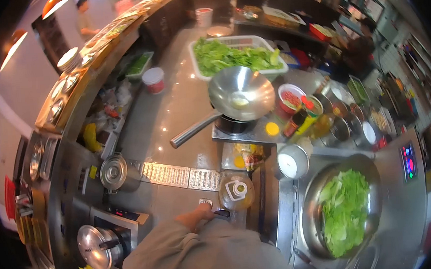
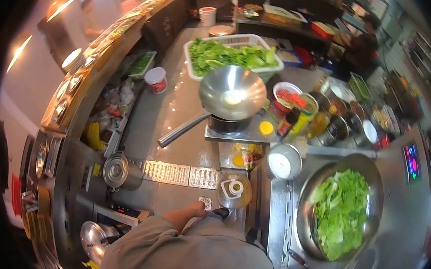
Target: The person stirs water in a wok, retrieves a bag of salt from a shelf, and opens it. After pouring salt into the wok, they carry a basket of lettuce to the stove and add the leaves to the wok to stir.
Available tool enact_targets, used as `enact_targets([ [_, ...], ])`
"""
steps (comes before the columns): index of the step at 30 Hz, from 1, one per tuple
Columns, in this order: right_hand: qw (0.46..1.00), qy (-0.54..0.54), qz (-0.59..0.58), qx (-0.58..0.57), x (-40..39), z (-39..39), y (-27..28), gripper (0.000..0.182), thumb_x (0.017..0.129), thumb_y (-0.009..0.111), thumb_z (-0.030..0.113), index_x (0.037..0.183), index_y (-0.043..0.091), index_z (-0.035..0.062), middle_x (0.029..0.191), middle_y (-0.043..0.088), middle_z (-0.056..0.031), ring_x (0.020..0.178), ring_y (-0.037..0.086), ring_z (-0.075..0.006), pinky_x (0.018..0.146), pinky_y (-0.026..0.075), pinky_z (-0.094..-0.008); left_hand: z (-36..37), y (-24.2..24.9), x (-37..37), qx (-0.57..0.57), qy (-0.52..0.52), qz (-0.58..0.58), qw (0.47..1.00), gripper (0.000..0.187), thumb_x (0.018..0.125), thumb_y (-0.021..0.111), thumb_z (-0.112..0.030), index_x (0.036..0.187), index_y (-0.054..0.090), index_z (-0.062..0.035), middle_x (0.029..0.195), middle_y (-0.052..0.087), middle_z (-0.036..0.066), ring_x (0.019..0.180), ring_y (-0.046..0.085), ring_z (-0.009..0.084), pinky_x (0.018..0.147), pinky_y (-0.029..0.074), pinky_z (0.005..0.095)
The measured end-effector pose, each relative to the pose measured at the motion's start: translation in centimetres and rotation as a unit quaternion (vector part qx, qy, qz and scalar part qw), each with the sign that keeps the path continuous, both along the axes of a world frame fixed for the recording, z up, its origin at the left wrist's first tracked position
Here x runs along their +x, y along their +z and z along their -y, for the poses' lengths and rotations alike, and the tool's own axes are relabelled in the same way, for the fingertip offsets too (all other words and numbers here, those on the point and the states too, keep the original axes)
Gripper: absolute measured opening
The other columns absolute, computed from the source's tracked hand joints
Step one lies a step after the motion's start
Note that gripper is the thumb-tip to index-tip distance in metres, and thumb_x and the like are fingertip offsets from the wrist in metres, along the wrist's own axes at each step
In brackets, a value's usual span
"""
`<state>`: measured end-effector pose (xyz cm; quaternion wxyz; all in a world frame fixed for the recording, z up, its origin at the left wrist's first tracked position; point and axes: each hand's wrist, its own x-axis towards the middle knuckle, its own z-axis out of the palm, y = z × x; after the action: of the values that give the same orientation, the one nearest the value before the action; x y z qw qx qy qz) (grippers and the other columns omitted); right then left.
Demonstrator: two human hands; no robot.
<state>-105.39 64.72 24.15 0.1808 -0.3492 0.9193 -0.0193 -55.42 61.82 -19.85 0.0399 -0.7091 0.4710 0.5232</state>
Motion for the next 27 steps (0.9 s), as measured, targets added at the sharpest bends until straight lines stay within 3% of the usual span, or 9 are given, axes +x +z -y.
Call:
enact_targets([
  [2,0.969,-0.173,0.174,-0.026,2.8,1.5,-0.5,0.07,0.08,0.068,0.02,0.143,0.036,0.0132,0.123,0.053,-0.0331,0.114,0.057,-0.0278,0.097,0.044,-0.0379,0.0,0.4,0.6,0.0,0.002,-0.001,1.0,0.042,0.069,0.069,-0.029,0.1,0.069,-0.0016,0.106,0.065,0.022,0.1,0.063,0.0329,0.087,0.05,0.0395],
  [4,0.828,-0.229,0.48,-0.179,1.4,0.8,-3.7,0.021,0.09,0.054,0.031,0.09,0.046,0.011,0.074,0.043,-0.0118,0.063,0.044,-0.0199,0.057,0.036,-0.0314,0.0,2.3,0.9,0.018,0.0,-0.003,1.0,0.042,0.068,0.069,-0.028,0.101,0.068,-0.0003,0.107,0.065,0.023,0.098,0.064,0.0325,0.085,0.05,0.039],
  [5,0.718,-0.271,0.605,-0.211,0.7,0.5,-5.3,0.041,0.094,0.047,0.036,0.063,0.051,0.01,0.049,0.038,-0.0012,0.038,0.037,-0.0159,0.037,0.031,-0.0282,0.4,2.4,0.9,0.035,0.002,-0.007,0.999,0.044,0.068,0.07,-0.027,0.102,0.068,-0.0004,0.107,0.065,0.022,0.095,0.065,0.0324,0.083,0.051,0.0387],
  [6,0.691,-0.275,0.621,-0.247,1.3,1.6,-5.6,0.031,0.095,0.047,0.028,0.071,0.049,0.0091,0.053,0.038,0.0,0.039,0.036,-0.012,0.035,0.029,-0.0264,-0.3,2.0,0.9,0.009,0.02,-0.014,1.0,0.044,0.067,0.071,-0.027,0.102,0.067,-0.0005,0.105,0.065,0.022,0.093,0.065,0.0324,0.082,0.051,0.0387],
  [7,0.764,-0.197,0.519,-0.329,4.2,3.0,-4.8,0.016,0.095,0.046,0.018,0.082,0.048,0.0081,0.055,0.039,0.0012,0.039,0.034,-0.0104,0.035,0.029,-0.0274,-0.9,2.0,1.1,-0.014,0.041,-0.021,0.999,0.045,0.066,0.073,-0.027,0.102,0.067,-0.0005,0.104,0.066,0.021,0.092,0.065,0.0324,0.081,0.051,0.0387],
  [10,0.36,-0.342,0.8,-0.337,3.0,4.8,-4.7,0.034,0.092,0.046,0.004,0.126,0.047,-0.001,0.07,0.044,-0.0019,0.049,0.041,-0.0078,0.042,0.036,-0.0213,-0.1,5.2,1.0,0.056,0.036,-0.035,0.997,0.042,0.067,0.075,-0.024,0.101,0.066,-0.0004,0.101,0.066,0.021,0.096,0.064,0.0318,0.084,0.05,0.0378],
  [16,0.361,-0.258,0.818,-0.365,5.0,1.3,0.1,0.043,0.093,0.042,0.005,0.135,0.038,0.0005,0.077,0.045,-0.006,0.053,0.044,-0.0081,0.043,0.039,-0.023,2.0,2.8,1.5,0.061,0.016,-0.03,0.998,0.042,0.07,0.075,-0.022,0.104,0.064,-0.0019,0.102,0.066,0.02,0.098,0.063,0.0313,0.085,0.05,0.0374],
  [21,0.673,-0.241,0.612,-0.339,8.4,2.6,5.5,0.059,0.084,0.05,-0.001,0.14,0.034,0.0117,0.066,0.047,-0.0058,0.04,0.039,-0.0088,0.033,0.033,-0.0251,5.6,3.9,-0.4,0.009,-0.043,-0.035,0.998,0.042,0.072,0.074,-0.024,0.107,0.064,-0.002,0.103,0.066,0.021,0.098,0.064,0.0293,0.084,0.05,0.0369],
  [27,0.887,-0.092,0.392,-0.227,5.7,3.6,3.0,0.071,0.076,0.056,-0.004,0.142,0.031,0.0062,0.065,0.053,-0.008,0.039,0.049,-0.0156,0.035,0.042,-0.0318,7.4,7.7,-3.3,-0.011,-0.023,-0.087,0.996,0.041,0.073,0.072,-0.023,0.107,0.065,-0.0009,0.09,0.069,0.018,0.08,0.068,0.026,0.075,0.053,0.0349],
])
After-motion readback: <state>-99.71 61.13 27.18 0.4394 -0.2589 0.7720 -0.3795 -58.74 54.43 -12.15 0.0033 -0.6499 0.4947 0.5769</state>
